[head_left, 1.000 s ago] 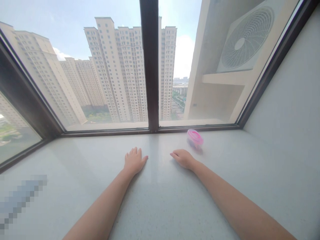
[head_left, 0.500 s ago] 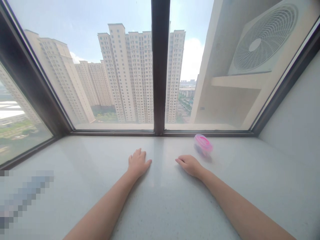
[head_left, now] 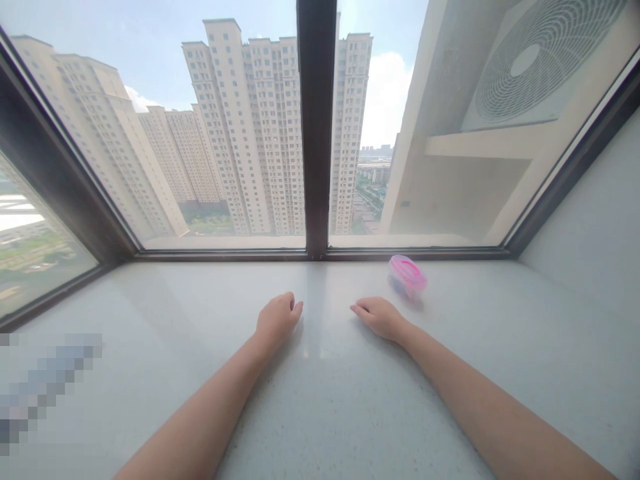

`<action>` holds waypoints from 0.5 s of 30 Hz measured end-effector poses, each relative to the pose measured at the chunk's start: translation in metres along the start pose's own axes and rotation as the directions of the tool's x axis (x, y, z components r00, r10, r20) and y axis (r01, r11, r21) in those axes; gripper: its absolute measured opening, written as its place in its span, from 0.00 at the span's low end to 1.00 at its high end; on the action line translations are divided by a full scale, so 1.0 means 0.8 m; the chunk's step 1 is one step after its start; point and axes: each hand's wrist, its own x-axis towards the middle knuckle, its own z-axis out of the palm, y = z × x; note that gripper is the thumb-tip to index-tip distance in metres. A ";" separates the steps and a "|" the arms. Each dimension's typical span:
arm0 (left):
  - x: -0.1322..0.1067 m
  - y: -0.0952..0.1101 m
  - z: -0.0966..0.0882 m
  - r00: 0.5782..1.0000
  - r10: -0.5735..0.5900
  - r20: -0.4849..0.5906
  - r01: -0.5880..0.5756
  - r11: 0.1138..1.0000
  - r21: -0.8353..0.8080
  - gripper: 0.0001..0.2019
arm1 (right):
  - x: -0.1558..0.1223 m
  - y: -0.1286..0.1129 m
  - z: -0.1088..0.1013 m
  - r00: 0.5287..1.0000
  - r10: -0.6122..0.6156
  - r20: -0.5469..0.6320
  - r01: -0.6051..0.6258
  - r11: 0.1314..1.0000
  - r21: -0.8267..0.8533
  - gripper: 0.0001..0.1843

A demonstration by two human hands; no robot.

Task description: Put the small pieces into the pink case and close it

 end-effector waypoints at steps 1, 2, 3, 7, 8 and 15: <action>0.001 0.001 0.001 1.000 0.009 0.006 -0.009 1.000 -0.030 0.14 | 0.000 0.001 0.000 1.000 -0.002 -0.001 0.002 1.000 0.012 0.22; 0.002 0.001 0.002 1.000 0.018 0.010 -0.017 0.998 -0.062 0.15 | -0.001 0.001 0.000 1.000 -0.004 -0.007 0.004 1.000 0.028 0.22; 0.004 0.001 0.003 1.000 0.025 0.014 -0.024 0.995 -0.101 0.16 | -0.002 0.002 0.000 1.000 -0.005 -0.016 0.006 0.999 0.049 0.22; 0.011 -0.001 0.007 0.998 0.046 0.034 -0.035 0.961 -0.274 0.15 | -0.005 0.008 0.000 0.999 0.000 -0.052 0.006 0.992 0.126 0.23; 0.013 -0.003 0.007 0.997 0.052 0.051 -0.034 0.950 -0.311 0.15 | -0.006 0.009 -0.001 0.999 0.001 -0.050 0.005 0.991 0.136 0.23; 0.017 -0.005 0.006 0.981 0.051 0.187 0.046 0.874 -0.483 0.16 | -0.004 0.010 -0.004 0.999 0.007 -0.054 0.003 0.982 0.189 0.23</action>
